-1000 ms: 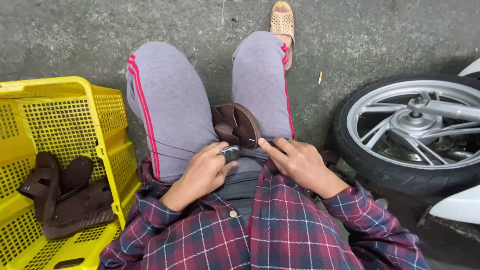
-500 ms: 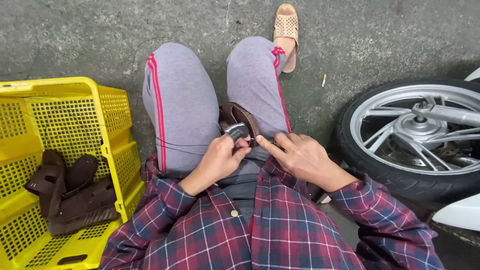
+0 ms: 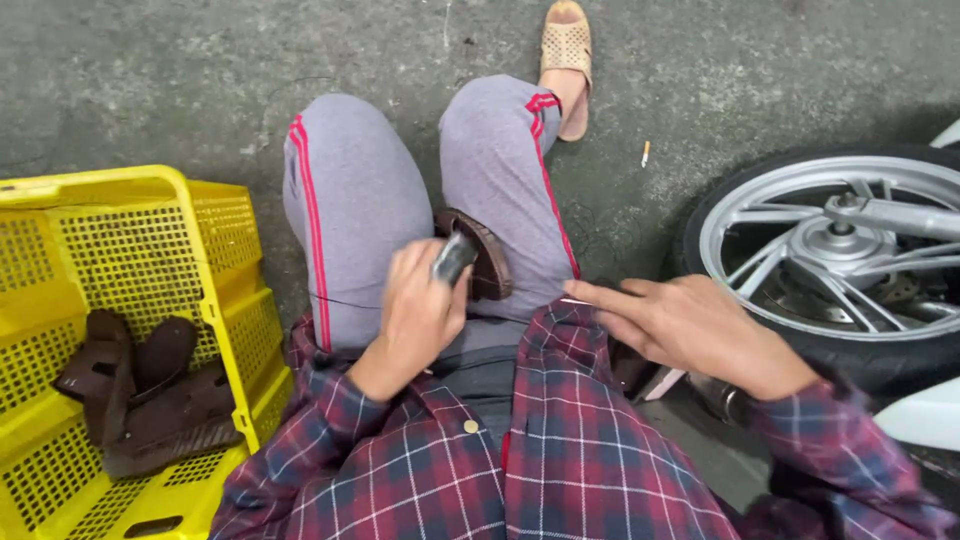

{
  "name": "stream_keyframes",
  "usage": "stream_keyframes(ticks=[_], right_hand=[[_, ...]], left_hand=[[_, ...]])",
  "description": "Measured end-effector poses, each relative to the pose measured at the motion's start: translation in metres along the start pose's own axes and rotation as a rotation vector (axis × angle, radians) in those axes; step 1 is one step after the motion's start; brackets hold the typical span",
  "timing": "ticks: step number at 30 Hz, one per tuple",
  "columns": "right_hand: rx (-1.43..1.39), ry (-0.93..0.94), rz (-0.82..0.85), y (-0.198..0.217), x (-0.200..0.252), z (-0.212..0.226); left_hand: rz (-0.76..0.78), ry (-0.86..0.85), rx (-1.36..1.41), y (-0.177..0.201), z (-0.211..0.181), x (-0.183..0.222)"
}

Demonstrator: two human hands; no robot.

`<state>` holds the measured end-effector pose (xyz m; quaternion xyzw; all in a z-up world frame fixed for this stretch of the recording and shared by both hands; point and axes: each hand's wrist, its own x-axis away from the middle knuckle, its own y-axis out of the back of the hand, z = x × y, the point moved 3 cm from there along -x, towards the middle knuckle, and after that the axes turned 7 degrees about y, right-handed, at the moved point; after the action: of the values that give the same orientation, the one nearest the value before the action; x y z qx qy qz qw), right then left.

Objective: Hand-sewing the components of brown leather sandals using a needle and thread while sitting on a small stool.

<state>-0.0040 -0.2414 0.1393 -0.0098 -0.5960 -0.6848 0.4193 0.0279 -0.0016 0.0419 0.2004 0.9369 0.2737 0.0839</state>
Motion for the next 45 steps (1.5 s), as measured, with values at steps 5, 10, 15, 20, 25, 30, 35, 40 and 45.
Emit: stream_keyframes(ticks=[5,10,15,20,25,30,35,40,45], right_hand=[[-0.536,-0.018,-0.332,-0.030,-0.025,0.010],[-0.921,-0.024,-0.700,-0.069,-0.044,0.017],[-0.989,0.041,-0.674,-0.086,-0.051,0.034],[-0.900,0.059,-0.515,-0.066,-0.043,0.038],[-0.320,-0.086,-0.195,-0.059,-0.036,0.034],[-0.627,-0.084,-0.151,-0.045,-0.049,0.034],[-1.357,-0.494,-0.482,-0.029,-0.005,-0.038],[-1.507,-0.457,-1.725,0.005,0.056,-0.144],[-0.869,-0.329,-0.970,-0.001,-0.025,-0.033]], left_hand=[[-0.058,-0.134,-0.022,0.004,-0.016,0.020],[0.231,0.285,0.224,-0.004,-0.008,0.018],[0.356,0.507,0.430,-0.023,0.001,0.015],[0.348,0.484,0.328,-0.037,0.016,0.019],[0.422,0.709,0.808,-0.040,0.020,0.025],[0.405,0.673,0.788,-0.028,0.014,0.023],[0.155,0.407,0.294,-0.002,0.005,0.024],[-0.152,-0.201,0.171,0.020,-0.028,0.012],[-0.071,-0.286,-0.217,-0.004,-0.015,0.011]])
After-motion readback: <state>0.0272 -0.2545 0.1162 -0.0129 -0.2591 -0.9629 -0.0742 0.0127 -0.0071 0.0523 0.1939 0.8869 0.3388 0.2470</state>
